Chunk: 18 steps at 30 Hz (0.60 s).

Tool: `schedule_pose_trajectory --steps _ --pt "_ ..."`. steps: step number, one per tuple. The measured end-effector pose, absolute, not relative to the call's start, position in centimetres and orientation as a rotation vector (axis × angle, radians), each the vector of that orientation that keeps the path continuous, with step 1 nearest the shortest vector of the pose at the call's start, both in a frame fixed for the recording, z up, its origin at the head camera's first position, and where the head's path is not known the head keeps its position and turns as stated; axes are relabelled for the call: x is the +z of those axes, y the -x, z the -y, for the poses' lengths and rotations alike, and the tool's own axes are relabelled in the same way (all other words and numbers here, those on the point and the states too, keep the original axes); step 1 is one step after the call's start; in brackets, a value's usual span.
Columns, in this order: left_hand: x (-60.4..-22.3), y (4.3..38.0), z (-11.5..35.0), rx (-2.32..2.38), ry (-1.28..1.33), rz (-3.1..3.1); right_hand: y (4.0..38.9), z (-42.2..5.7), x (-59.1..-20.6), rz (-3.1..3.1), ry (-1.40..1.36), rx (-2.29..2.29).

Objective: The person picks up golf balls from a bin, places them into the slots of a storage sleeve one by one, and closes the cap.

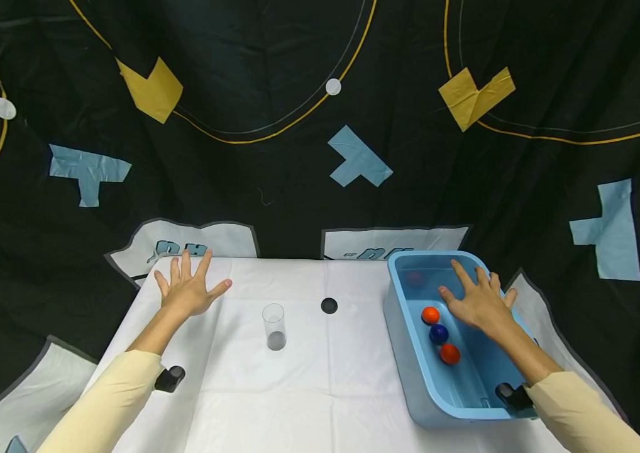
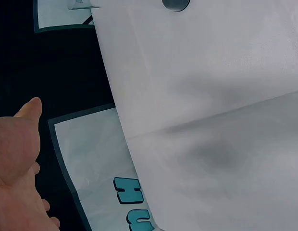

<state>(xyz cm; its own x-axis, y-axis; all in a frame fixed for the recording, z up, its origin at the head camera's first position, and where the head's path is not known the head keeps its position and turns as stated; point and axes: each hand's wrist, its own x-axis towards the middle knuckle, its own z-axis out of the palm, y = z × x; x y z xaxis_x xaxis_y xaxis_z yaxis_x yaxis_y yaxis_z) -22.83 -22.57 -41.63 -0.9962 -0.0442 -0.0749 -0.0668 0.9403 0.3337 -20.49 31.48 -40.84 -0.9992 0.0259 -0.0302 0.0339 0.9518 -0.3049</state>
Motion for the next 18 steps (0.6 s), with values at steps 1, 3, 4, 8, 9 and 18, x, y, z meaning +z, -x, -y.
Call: schedule_pose_trajectory --steps 1,3,4,8,9,18 --pt "-41.6 22.8 22.5 0.530 0.081 -3.029 20.5 -31.4 -40.8 -3.079 -0.048 -0.483" --pt "-41.6 22.8 22.5 0.538 0.067 -3.031 20.5 -31.4 -40.9 -3.082 -0.047 -0.475" --pt "-41.5 22.8 22.4 0.541 0.058 -3.032 20.5 -31.3 -40.8 -3.083 -0.050 -0.469" --pt "-41.2 22.7 21.9 0.555 0.023 -3.042 20.4 -30.9 -40.6 -3.087 -0.048 -0.465" --pt "-41.1 22.7 21.8 0.557 0.015 -3.046 20.4 -30.8 -40.6 -3.090 -0.044 -0.468" --pt "-40.4 22.4 20.0 0.593 -0.086 -3.020 20.4 -29.3 -40.0 -3.119 0.010 -0.495"
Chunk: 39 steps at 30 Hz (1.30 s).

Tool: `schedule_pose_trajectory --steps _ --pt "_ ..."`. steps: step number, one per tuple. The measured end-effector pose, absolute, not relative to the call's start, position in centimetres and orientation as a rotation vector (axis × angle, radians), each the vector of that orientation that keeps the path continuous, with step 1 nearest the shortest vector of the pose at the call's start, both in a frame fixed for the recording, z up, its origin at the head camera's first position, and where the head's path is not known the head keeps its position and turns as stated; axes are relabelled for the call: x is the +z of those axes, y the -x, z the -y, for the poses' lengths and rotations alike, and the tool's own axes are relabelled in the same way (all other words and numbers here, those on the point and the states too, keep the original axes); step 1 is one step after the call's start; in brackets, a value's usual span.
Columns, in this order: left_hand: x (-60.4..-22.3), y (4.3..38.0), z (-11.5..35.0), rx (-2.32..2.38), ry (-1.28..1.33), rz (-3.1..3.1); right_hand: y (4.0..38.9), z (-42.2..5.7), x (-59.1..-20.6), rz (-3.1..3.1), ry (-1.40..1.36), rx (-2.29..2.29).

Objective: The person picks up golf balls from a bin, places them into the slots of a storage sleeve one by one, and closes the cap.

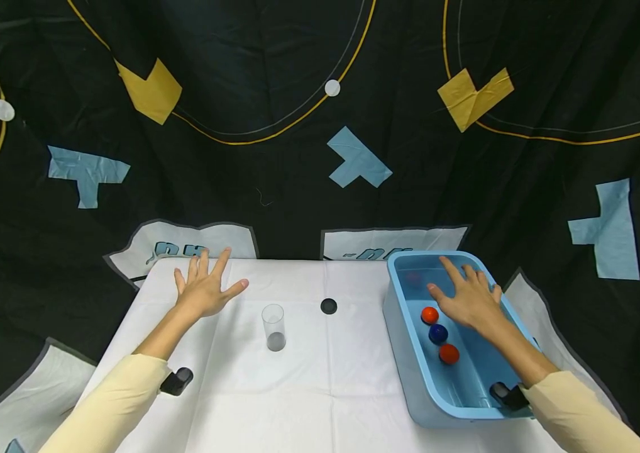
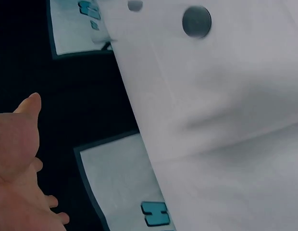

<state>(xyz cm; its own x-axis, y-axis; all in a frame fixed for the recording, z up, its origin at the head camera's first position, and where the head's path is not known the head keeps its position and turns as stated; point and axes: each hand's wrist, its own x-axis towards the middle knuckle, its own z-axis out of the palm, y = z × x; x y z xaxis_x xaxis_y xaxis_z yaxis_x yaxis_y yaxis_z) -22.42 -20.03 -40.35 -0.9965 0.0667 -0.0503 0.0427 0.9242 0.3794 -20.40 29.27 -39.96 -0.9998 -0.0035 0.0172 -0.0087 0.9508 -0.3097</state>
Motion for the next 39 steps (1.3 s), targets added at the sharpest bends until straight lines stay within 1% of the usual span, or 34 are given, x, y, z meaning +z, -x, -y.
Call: schedule_pose_trajectory --steps 6,16,21,25,32,39 --pt "-39.7 21.8 18.6 0.680 -0.191 -2.959 20.4 -28.6 -39.5 3.069 -0.037 0.591" --pt "-39.2 21.4 17.0 0.821 -0.346 -2.840 20.3 -28.0 -38.3 3.054 -0.099 0.890" --pt "-39.7 21.3 17.0 0.923 -0.325 -2.751 20.3 -27.8 -37.8 3.024 -0.109 1.096" --pt "-40.8 21.2 16.9 0.997 -0.270 -2.695 20.2 -27.7 -37.4 2.997 -0.094 1.263" --pt "-43.8 20.8 16.5 1.166 -0.260 -2.597 20.3 -27.8 -37.4 2.969 -0.026 1.496" --pt "-47.1 20.4 16.4 1.315 -0.173 -2.542 20.6 -28.4 -38.0 2.925 0.048 1.619"
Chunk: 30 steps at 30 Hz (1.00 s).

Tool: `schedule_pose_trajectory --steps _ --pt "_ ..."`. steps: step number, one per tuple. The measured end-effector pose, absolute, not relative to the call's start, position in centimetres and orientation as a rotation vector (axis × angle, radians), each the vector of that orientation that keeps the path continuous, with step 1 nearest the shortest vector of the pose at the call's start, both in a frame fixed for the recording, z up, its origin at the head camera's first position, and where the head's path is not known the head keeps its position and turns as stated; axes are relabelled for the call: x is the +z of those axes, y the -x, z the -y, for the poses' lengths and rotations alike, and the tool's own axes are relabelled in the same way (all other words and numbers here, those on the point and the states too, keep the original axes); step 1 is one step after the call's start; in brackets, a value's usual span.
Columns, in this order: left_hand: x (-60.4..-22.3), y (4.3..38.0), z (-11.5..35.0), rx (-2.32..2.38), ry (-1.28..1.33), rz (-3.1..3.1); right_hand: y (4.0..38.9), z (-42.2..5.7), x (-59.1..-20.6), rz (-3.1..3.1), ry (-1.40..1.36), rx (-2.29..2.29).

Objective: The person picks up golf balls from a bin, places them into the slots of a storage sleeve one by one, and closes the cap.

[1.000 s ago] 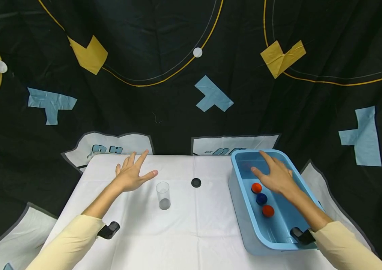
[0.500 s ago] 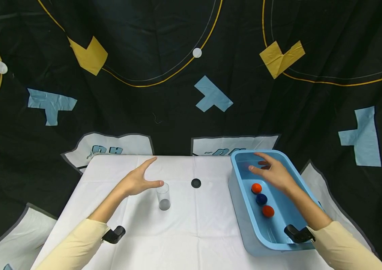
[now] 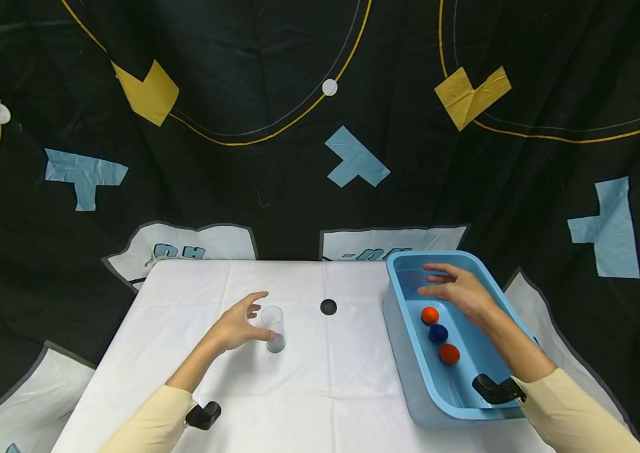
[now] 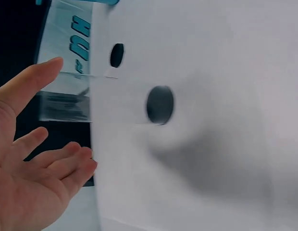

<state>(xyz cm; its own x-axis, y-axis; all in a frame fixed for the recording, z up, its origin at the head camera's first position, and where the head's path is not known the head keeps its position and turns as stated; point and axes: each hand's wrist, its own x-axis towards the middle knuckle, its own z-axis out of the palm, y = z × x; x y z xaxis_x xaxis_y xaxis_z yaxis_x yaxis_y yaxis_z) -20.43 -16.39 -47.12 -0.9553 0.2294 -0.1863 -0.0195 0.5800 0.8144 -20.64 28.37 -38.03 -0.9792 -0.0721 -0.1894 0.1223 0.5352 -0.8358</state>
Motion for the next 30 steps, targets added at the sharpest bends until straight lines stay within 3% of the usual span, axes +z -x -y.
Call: schedule_pose_trajectory --steps 13,30 --pt "-50.9 20.1 16.1 1.454 -0.081 -2.508 21.0 -29.1 -39.2 -2.517 -0.097 -1.444" --pt "-51.5 20.4 15.4 1.516 0.002 -2.540 21.1 -29.9 -40.4 -2.495 -0.087 -1.417"
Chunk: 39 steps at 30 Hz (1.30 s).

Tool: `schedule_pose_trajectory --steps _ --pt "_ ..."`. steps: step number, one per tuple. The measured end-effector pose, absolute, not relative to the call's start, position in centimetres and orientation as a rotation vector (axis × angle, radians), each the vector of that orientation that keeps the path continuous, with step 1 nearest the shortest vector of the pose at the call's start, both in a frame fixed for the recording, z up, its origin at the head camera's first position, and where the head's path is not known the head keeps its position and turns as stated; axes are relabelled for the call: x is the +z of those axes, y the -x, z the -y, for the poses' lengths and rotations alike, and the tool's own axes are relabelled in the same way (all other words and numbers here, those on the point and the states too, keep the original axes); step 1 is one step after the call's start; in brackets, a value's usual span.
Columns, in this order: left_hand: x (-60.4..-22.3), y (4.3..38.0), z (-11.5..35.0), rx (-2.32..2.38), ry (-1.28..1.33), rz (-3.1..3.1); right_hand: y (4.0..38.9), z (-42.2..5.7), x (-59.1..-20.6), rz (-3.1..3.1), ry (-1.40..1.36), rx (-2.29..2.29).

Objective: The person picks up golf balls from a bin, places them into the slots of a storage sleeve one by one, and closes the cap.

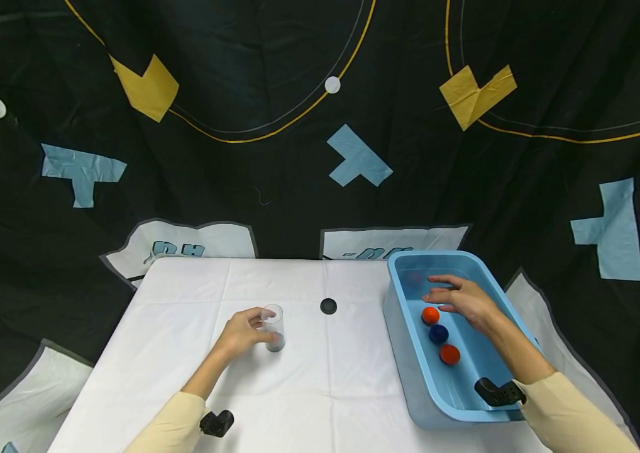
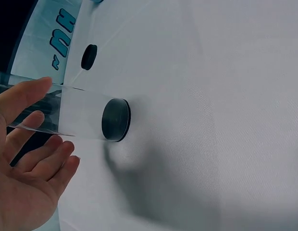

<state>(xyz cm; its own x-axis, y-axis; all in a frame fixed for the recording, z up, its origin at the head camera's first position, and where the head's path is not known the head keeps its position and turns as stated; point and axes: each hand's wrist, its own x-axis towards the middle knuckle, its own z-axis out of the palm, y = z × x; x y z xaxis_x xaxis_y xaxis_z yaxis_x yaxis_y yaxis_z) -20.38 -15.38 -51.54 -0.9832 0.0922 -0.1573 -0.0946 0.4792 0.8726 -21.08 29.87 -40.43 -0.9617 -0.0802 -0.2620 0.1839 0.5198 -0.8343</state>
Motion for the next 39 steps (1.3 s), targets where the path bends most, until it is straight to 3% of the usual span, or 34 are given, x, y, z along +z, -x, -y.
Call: schedule_pose_trajectory --steps 24,39 --pt "-47.5 21.8 14.3 1.493 -0.100 -2.584 22.0 -32.2 -41.0 -2.471 -0.156 -1.347" --pt "-47.3 21.7 13.7 1.458 -0.153 -2.581 22.9 -35.4 -40.9 -2.231 -0.318 -1.316"
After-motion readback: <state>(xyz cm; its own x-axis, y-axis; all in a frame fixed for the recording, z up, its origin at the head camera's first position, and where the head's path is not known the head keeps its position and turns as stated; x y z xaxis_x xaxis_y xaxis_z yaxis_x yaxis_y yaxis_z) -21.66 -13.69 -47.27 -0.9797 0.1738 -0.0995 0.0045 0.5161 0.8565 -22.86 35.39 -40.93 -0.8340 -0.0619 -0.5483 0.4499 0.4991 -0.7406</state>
